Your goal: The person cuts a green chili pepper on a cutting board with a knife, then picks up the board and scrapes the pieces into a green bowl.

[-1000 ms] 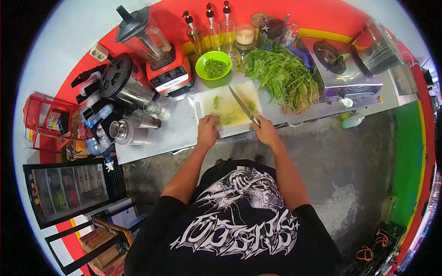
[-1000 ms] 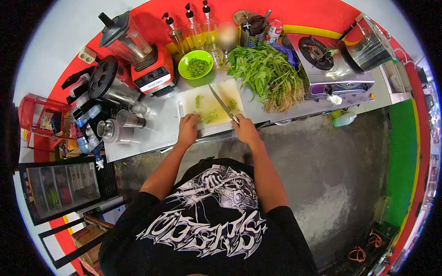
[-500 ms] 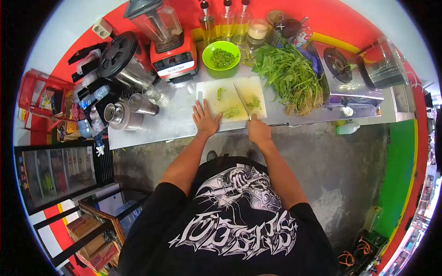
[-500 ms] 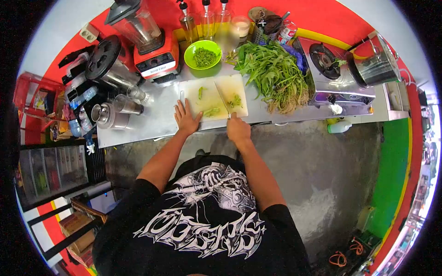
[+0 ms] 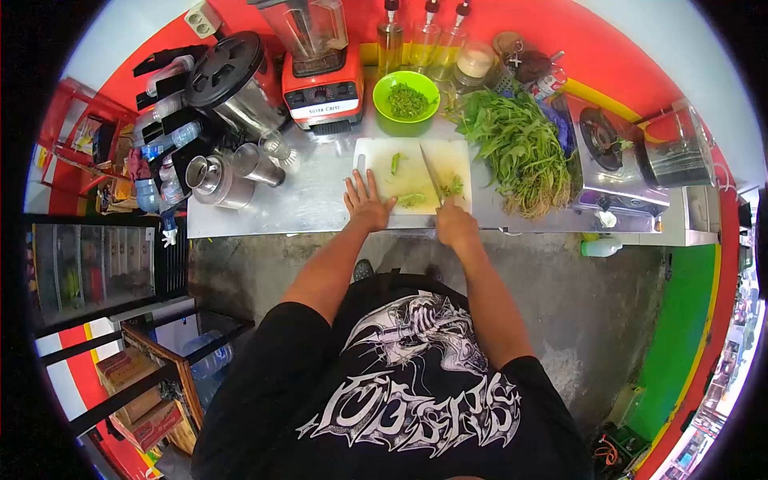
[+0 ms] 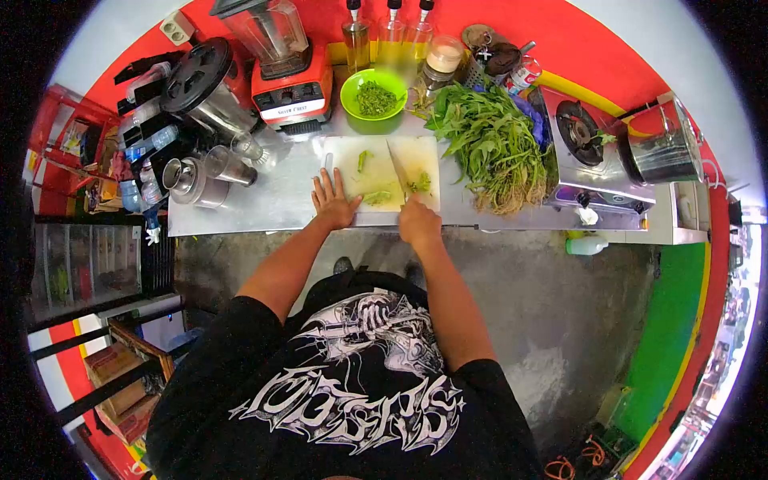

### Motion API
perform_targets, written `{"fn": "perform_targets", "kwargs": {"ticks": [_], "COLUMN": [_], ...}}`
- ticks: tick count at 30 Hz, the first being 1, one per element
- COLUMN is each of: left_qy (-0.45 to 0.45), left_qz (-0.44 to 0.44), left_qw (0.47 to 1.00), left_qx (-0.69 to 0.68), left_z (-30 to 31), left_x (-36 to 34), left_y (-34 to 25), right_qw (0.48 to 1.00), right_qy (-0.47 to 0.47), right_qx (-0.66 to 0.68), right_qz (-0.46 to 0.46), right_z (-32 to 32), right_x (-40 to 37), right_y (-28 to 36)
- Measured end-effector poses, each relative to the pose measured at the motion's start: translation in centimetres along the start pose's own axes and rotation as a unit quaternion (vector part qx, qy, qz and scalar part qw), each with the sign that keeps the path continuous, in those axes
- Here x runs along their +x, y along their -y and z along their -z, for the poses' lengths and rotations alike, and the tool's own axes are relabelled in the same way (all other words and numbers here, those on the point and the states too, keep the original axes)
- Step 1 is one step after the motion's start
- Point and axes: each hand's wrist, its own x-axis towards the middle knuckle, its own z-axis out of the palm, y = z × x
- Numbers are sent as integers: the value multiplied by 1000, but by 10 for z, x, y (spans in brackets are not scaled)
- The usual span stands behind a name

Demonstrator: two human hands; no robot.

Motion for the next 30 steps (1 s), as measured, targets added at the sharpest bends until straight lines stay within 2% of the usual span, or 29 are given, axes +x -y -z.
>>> {"fn": "perform_targets", "kwargs": {"ticks": [5, 8, 12, 16, 18, 21, 22, 25, 26, 30], "left_qy": [4, 5, 3, 3, -10, -25, -18, -11, -12, -14], "left_qz": [3, 0, 0, 2, -2, -2, -7, -14, -14, -13], "left_qw": [1000, 1000, 1000, 1000, 1000, 1000, 1000, 1000, 1000, 1000], "left_qx": [-4, 4, -4, 5, -5, 5, 7, 8, 6, 6], "left_z": [1, 5, 4, 3, -1, -6, -3, 2, 1, -2], "left_x": [-3, -3, -5, -4, 0, 1, -1, -4, -5, -3], "left_y": [-2, -1, -2, -3, 0, 1, 1, -1, 0, 0], "right_qw": [998, 1000, 999, 1000, 998, 999, 1000, 1000, 999, 999], "right_qy": [-12, -6, 30, 15, -7, 3, 20, 18, 38, 46], "right_qx": [5, 10, -6, -12, 25, 42, -2, -17, -10, -14], "right_qz": [-59, -12, -11, 1, -62, -30, -19, 9, -15, -19], "right_z": [-28, 0, 35, -3, -22, -17, -14, 10, 22, 7], "right_x": [8, 12, 10, 6, 6, 10, 16, 14, 8, -6], "right_y": [1, 3, 6, -6, 0, -2, -4, -2, 4, 2]}}
